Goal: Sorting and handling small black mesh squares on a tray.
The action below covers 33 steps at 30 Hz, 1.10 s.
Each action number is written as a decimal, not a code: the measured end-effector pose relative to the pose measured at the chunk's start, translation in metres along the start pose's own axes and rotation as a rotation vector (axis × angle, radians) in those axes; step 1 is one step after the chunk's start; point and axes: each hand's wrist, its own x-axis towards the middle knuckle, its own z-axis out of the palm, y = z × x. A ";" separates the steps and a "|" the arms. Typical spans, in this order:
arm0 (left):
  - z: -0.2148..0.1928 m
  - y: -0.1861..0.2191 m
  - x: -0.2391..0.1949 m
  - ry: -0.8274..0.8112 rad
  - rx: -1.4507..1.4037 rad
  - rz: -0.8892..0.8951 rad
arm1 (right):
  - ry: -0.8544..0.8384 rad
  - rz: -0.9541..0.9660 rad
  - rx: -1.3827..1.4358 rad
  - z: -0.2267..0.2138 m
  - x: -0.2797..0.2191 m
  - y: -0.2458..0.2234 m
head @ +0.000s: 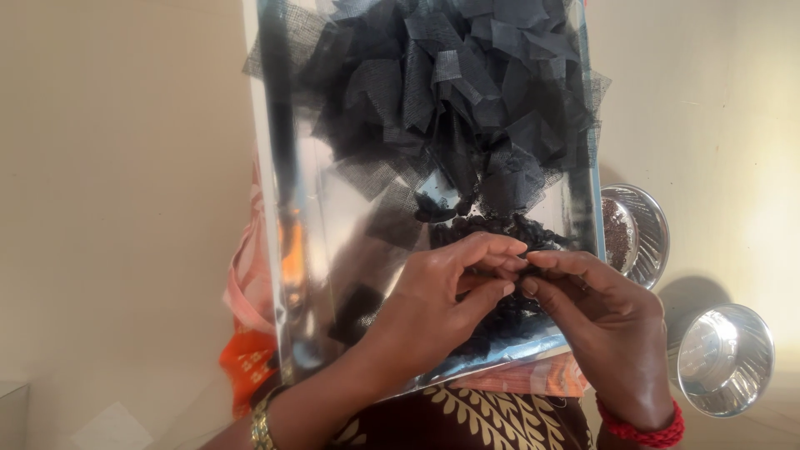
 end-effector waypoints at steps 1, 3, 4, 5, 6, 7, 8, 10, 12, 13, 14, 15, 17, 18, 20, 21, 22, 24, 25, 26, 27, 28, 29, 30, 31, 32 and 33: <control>0.001 -0.001 0.000 0.000 0.001 -0.003 | -0.001 0.002 0.002 0.000 0.000 0.001; 0.001 -0.002 0.002 0.001 0.000 -0.047 | -0.021 -0.017 -0.010 -0.001 0.000 0.002; 0.002 -0.003 0.002 0.001 0.001 -0.047 | -0.020 -0.017 -0.009 0.000 0.000 0.002; 0.003 -0.004 0.002 0.022 0.016 -0.053 | -0.043 -0.025 -0.010 0.000 -0.001 0.002; 0.004 -0.005 0.002 0.044 0.031 -0.059 | -0.065 -0.034 -0.011 0.000 -0.002 0.002; 0.005 -0.006 0.001 0.042 0.032 -0.059 | -0.064 -0.033 -0.011 0.001 -0.001 0.002; 0.006 -0.007 0.001 0.061 0.061 -0.040 | -0.070 -0.017 0.005 0.002 -0.002 0.001; 0.009 -0.010 -0.002 0.080 0.091 -0.019 | -0.076 -0.005 0.023 0.001 -0.003 0.002; 0.011 -0.014 -0.003 0.124 0.111 0.112 | -0.147 -0.017 0.040 -0.001 -0.002 0.003; 0.012 -0.013 -0.004 0.125 0.110 0.113 | -0.147 -0.018 0.038 0.000 -0.002 0.001; 0.013 -0.013 -0.004 0.152 0.170 0.162 | -0.150 -0.014 0.088 0.001 -0.002 -0.001; 0.014 -0.013 -0.004 0.177 0.231 0.212 | -0.152 -0.011 0.138 0.002 -0.002 -0.003; 0.015 -0.014 -0.007 0.200 0.320 0.326 | -0.144 -0.052 0.101 0.001 -0.004 0.001; 0.015 -0.014 -0.009 0.221 0.411 0.439 | -0.136 -0.092 0.066 0.000 -0.005 0.003; 0.014 -0.015 -0.010 0.204 0.441 0.453 | -0.106 -0.023 0.081 0.000 -0.005 0.002; 0.014 -0.016 -0.011 0.184 0.469 0.468 | -0.072 0.045 0.095 0.000 -0.005 0.001; 0.014 -0.015 -0.012 0.185 0.468 0.467 | -0.072 0.045 0.094 0.002 -0.004 -0.002; 0.014 -0.016 -0.014 0.178 0.530 0.497 | -0.008 0.099 -0.021 0.007 -0.004 -0.006; 0.014 -0.016 -0.014 0.178 0.531 0.497 | -0.008 0.099 -0.020 0.008 -0.003 -0.007; 0.014 -0.016 -0.013 0.147 0.540 0.495 | 0.020 0.089 -0.001 0.009 -0.002 -0.008; 0.014 -0.017 -0.013 0.116 0.548 0.494 | 0.049 0.078 0.017 0.010 -0.001 -0.008; 0.014 -0.017 -0.012 0.118 0.549 0.494 | 0.047 0.077 0.017 0.010 -0.001 -0.009; 0.014 -0.016 -0.012 0.119 0.490 0.479 | 0.041 0.064 0.052 0.009 -0.001 -0.010; 0.015 -0.016 -0.011 0.121 0.431 0.465 | 0.036 0.051 0.086 0.009 0.000 -0.011; 0.015 -0.019 -0.011 0.121 0.429 0.466 | 0.036 0.051 0.084 0.009 -0.001 -0.010; 0.015 -0.021 -0.010 0.143 0.395 0.447 | 0.028 0.044 0.057 0.009 -0.001 -0.009; 0.015 -0.023 -0.009 0.164 0.360 0.426 | 0.020 0.038 0.031 0.009 -0.001 -0.008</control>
